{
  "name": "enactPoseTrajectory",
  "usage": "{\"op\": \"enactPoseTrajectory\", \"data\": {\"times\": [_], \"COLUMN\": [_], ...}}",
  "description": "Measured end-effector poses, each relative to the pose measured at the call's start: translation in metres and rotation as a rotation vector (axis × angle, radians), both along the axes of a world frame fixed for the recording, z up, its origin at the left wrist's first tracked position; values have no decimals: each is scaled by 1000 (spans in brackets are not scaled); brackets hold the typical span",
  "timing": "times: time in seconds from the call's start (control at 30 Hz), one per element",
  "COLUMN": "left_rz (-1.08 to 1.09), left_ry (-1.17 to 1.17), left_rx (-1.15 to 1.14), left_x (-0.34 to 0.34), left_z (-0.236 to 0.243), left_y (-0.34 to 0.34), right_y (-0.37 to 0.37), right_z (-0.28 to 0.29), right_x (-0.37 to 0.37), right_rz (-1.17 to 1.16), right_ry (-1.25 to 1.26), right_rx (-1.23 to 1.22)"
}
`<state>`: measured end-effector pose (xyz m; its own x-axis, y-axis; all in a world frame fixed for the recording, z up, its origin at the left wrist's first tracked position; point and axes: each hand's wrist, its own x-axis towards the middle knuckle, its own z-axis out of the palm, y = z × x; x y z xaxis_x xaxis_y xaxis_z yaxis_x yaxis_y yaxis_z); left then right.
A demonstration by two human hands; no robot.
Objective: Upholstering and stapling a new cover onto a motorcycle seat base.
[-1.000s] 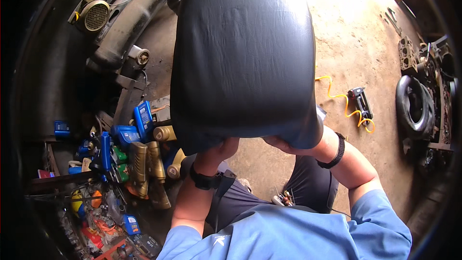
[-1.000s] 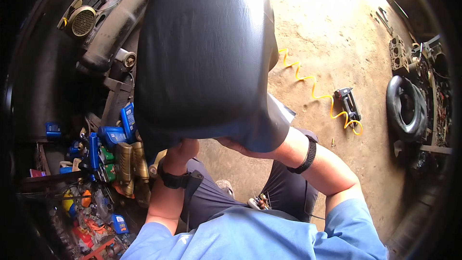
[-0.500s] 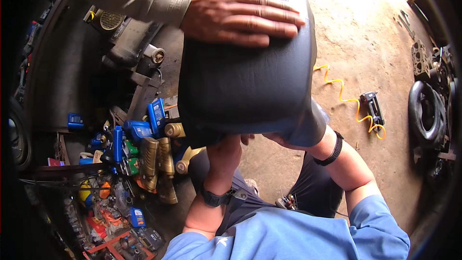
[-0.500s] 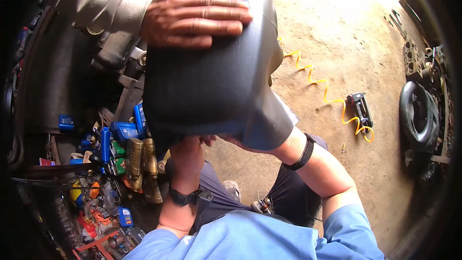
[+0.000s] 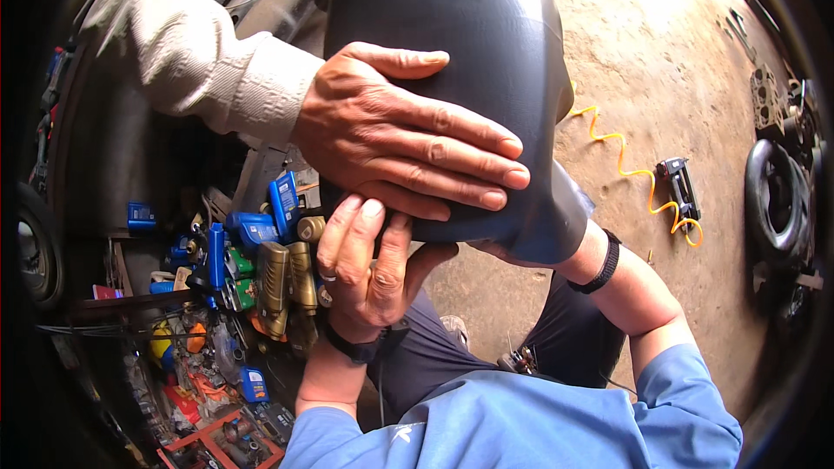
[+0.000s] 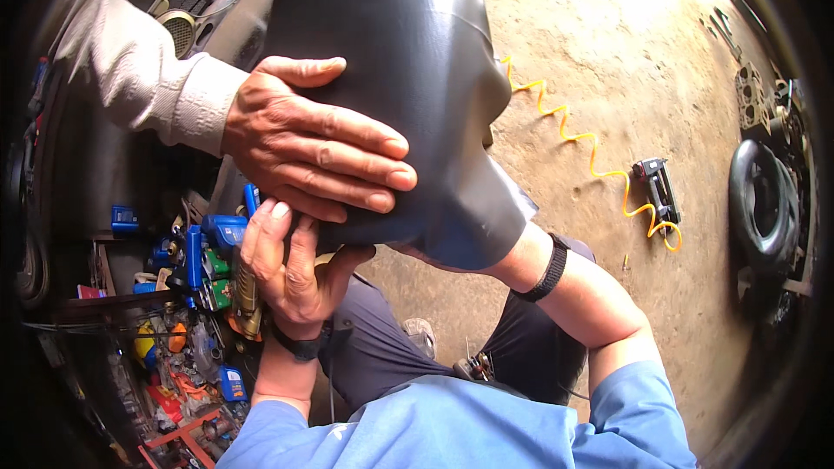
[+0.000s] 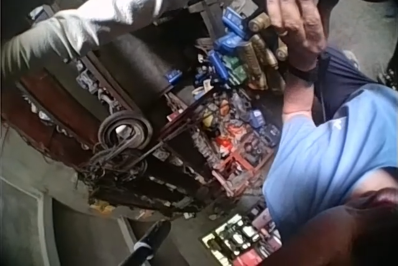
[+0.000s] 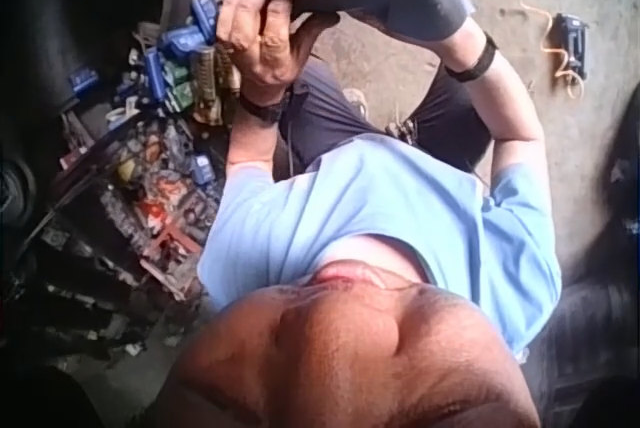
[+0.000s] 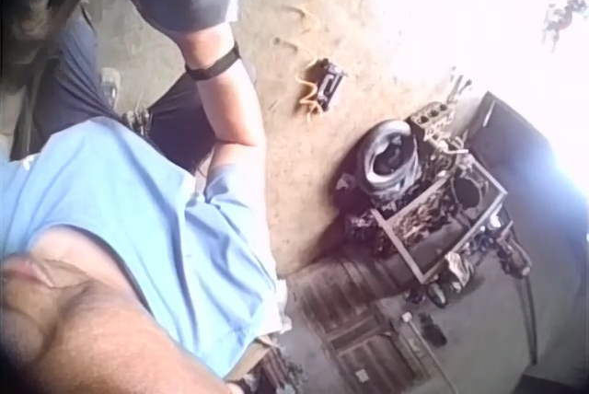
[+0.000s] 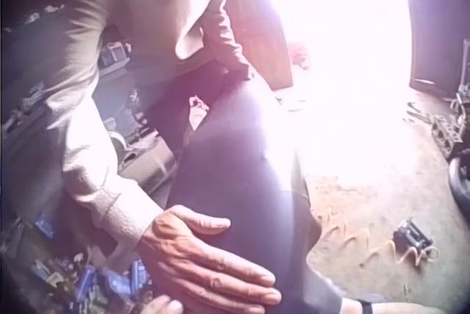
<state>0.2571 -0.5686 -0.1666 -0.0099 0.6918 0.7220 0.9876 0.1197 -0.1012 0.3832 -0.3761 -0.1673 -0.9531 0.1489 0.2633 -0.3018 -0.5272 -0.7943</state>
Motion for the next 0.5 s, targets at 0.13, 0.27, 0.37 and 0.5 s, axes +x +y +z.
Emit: {"op": "enactPoseTrajectory", "data": {"times": [0.13,0.27,0.37,0.5], "left_rz": [-126,-139,-175,-223], "left_ry": [35,81,128,376], "left_rx": [-132,-202,-164,-60], "left_x": [-15,-17,-27,-48], "left_z": [1,0,-3,-15], "left_y": [0,0,4,11], "right_y": [3,7,0,5], "right_z": [-12,-25,-38,-63], "right_x": [0,-1,6,24], "right_rz": [3,6,16,20], "right_ry": [-16,-39,-74,-129], "right_rx": [3,12,30,61]}}
